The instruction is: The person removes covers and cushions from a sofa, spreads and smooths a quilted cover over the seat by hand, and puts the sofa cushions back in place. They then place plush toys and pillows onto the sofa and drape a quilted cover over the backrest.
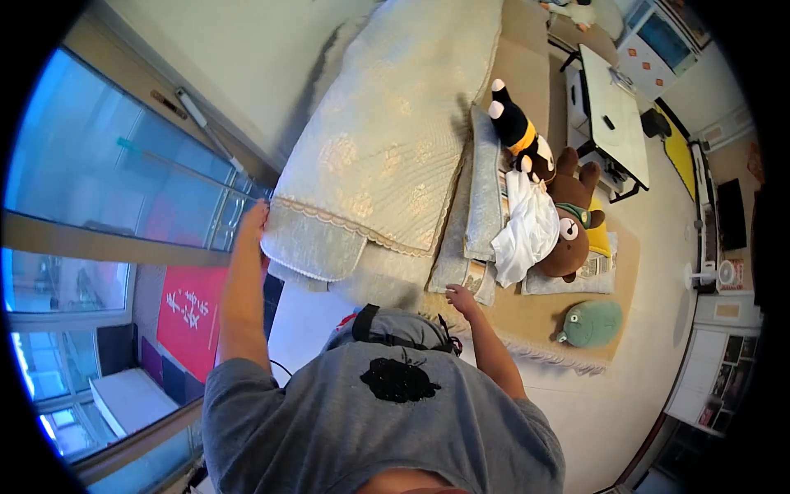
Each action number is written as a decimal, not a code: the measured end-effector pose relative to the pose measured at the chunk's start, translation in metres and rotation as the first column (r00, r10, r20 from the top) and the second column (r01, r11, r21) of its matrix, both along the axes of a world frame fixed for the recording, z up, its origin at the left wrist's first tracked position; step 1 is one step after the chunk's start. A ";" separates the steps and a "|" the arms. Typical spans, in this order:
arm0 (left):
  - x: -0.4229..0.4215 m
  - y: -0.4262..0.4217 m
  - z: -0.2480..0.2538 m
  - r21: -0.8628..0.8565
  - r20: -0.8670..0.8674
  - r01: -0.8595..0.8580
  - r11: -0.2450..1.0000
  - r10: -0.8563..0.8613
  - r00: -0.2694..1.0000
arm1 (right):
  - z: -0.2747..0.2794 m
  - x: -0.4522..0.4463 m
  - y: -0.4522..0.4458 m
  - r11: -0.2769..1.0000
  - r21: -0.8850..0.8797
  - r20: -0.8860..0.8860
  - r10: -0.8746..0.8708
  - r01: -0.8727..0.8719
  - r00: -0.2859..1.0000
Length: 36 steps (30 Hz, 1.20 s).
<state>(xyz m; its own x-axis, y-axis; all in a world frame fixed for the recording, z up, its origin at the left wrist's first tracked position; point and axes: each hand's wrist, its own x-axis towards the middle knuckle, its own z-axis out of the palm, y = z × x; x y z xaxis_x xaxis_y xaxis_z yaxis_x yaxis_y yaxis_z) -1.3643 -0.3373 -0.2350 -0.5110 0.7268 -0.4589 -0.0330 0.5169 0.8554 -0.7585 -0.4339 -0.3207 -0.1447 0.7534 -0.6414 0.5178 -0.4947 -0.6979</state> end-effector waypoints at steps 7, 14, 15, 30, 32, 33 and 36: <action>0.068 0.005 0.017 -0.046 -0.529 0.068 0.997 -0.082 0.844 | 0.011 -0.076 0.043 0.976 -0.207 -0.401 -0.015 -0.074 0.916; 0.048 0.029 0.012 -0.149 -0.201 -0.042 0.988 0.011 0.980 | 0.038 -0.170 0.062 0.868 -0.482 -0.636 -0.440 0.118 0.634; 0.045 0.036 0.007 -0.132 -0.110 -0.050 0.990 0.036 0.993 | 0.030 -0.181 0.063 0.820 -0.549 -0.670 -0.548 0.163 0.500; 0.004 0.079 -0.009 -0.209 0.852 -0.384 0.899 0.361 0.380 | 0.038 -0.218 0.090 0.255 -0.622 -0.543 -0.822 0.740 -0.173; 0.007 0.085 -0.011 -0.168 0.867 -0.244 0.955 0.261 0.424 | 0.041 -0.219 0.086 0.244 -0.616 -0.534 -0.828 0.749 -0.170; 0.004 0.087 -0.016 -0.164 0.882 -0.207 0.965 0.237 0.407 | 0.057 -0.222 0.081 0.248 -0.506 -0.564 -0.820 0.826 -0.099; 0.024 0.071 0.028 0.045 0.568 -0.312 0.949 0.233 0.789 | 0.099 -0.229 0.069 0.259 -0.327 -0.606 -0.795 0.909 0.009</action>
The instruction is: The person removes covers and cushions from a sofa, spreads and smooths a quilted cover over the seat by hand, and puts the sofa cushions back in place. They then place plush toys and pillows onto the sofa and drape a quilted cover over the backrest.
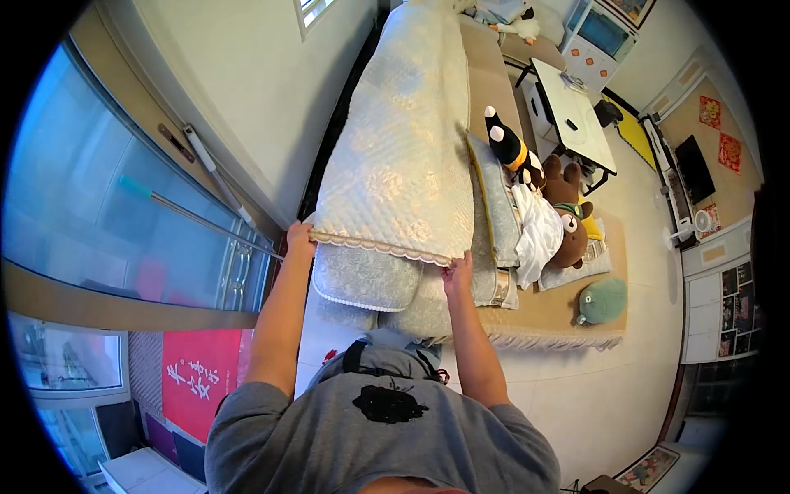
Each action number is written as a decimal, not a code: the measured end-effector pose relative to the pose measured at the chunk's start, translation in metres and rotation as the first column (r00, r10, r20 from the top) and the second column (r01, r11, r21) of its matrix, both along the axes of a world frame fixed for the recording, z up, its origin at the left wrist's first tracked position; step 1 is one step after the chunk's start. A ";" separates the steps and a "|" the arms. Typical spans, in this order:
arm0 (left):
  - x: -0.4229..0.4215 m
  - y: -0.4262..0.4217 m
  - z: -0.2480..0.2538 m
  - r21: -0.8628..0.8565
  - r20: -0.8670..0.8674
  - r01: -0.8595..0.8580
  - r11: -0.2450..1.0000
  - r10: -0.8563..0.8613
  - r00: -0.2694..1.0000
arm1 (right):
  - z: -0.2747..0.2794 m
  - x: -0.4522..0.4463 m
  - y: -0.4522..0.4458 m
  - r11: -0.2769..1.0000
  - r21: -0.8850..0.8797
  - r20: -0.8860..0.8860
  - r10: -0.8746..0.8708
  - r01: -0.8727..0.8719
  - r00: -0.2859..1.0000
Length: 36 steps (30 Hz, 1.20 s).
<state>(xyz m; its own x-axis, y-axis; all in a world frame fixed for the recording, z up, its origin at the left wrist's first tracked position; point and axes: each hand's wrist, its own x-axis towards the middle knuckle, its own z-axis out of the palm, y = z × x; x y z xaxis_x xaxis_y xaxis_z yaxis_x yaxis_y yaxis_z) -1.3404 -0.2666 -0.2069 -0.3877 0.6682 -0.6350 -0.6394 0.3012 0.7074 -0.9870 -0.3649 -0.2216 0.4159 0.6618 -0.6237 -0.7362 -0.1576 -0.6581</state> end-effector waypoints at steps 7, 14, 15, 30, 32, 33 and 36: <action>-0.013 -0.069 0.072 0.341 -0.387 0.163 0.926 -0.020 0.922 | 0.044 -0.008 -0.042 0.978 0.097 0.234 0.156 -0.183 0.960; -0.036 -0.130 0.040 0.287 -0.397 0.130 0.949 -0.005 0.918 | 0.028 -0.025 -0.103 0.977 -0.037 0.306 0.209 -0.208 0.929; -0.032 -0.138 0.037 0.259 -0.416 0.126 0.958 -0.008 0.909 | 0.023 -0.023 -0.109 0.977 -0.055 0.314 0.212 -0.205 0.926; -0.034 -0.193 -0.010 0.013 -0.379 0.281 0.960 -0.255 0.890 | -0.029 -0.011 -0.158 0.938 -0.207 0.315 0.332 -0.277 0.889; -0.046 -0.180 -0.062 -0.067 -0.060 0.208 0.976 -0.212 0.975 | -0.046 -0.017 -0.150 0.934 -0.264 0.199 0.299 -0.242 0.933; -0.047 -0.172 -0.084 -0.100 0.100 0.178 0.979 -0.168 0.981 | -0.061 -0.018 -0.145 0.946 -0.238 0.139 0.258 -0.221 0.956; -0.041 -0.163 -0.087 -0.064 0.388 0.186 0.981 -0.147 0.910 | -0.101 -0.008 -0.134 0.966 -0.105 -0.173 0.214 -0.234 0.961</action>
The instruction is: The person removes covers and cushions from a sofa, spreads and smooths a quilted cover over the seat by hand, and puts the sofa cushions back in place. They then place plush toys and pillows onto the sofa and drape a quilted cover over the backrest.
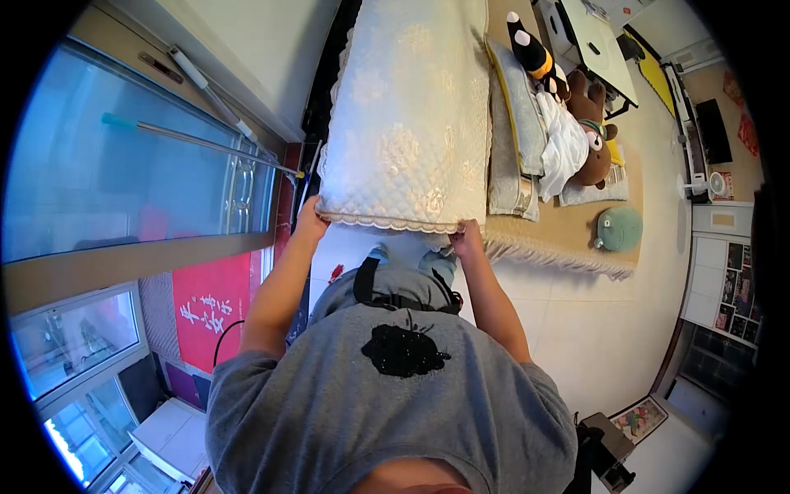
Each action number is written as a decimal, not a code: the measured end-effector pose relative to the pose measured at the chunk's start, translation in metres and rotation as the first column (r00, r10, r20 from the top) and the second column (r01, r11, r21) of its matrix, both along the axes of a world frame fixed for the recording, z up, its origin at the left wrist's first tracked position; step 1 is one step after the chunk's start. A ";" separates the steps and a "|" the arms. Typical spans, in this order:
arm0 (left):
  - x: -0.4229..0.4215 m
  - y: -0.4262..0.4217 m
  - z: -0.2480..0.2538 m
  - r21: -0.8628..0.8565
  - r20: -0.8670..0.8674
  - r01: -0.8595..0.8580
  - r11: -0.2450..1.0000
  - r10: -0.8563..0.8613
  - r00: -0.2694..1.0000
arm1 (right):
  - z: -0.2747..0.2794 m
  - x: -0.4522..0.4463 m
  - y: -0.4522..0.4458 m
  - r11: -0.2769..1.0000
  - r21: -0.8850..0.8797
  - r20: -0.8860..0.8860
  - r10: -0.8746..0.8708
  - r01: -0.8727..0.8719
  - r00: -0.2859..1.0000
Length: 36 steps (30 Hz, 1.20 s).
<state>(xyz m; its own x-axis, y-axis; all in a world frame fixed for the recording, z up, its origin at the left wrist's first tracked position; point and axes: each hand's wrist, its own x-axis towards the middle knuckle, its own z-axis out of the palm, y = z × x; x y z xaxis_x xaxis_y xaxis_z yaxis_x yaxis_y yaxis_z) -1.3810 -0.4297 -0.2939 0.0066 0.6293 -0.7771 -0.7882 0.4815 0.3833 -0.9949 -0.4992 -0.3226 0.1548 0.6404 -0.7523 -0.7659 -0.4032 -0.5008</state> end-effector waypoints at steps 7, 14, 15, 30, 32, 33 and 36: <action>-0.006 0.010 0.010 0.032 -0.030 -0.115 0.993 0.116 0.993 | 0.030 -0.008 0.004 0.991 -0.018 0.187 -0.127 0.133 0.974; 0.004 0.006 0.110 0.459 -0.391 -0.090 0.884 0.291 0.873 | 0.074 -0.011 -0.010 0.996 0.047 0.343 -0.089 0.077 0.935; 0.005 0.005 0.124 0.496 -0.400 -0.077 0.865 0.306 0.864 | 0.075 -0.011 -0.013 0.997 0.066 0.344 -0.070 0.050 0.936; -0.008 -0.019 -0.001 -0.020 0.011 0.037 0.999 -0.037 0.999 | 0.033 -0.036 -0.011 0.995 -0.034 0.340 0.097 -0.091 0.936; -0.002 -0.016 -0.009 0.091 -0.144 -0.037 0.995 0.050 0.988 | 0.036 -0.035 -0.012 0.995 -0.042 0.425 0.100 -0.090 0.900; -0.003 -0.014 0.000 0.152 -0.161 -0.040 0.988 0.065 0.985 | 0.038 -0.033 -0.013 0.997 -0.009 0.444 0.069 -0.073 0.893; -0.006 -0.014 0.033 0.339 -0.317 -0.065 0.939 0.179 0.931 | 0.039 -0.020 -0.016 0.995 0.094 0.464 -0.004 -0.045 0.886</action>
<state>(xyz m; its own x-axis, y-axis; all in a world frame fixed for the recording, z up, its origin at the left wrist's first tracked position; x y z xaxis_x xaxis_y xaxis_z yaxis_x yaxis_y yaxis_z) -1.3868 -0.4436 -0.2607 -0.3130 0.8212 -0.4772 -0.6279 0.1980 0.7527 -1.0146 -0.5151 -0.2834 0.4561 0.7144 -0.5306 -0.4287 -0.3461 -0.8345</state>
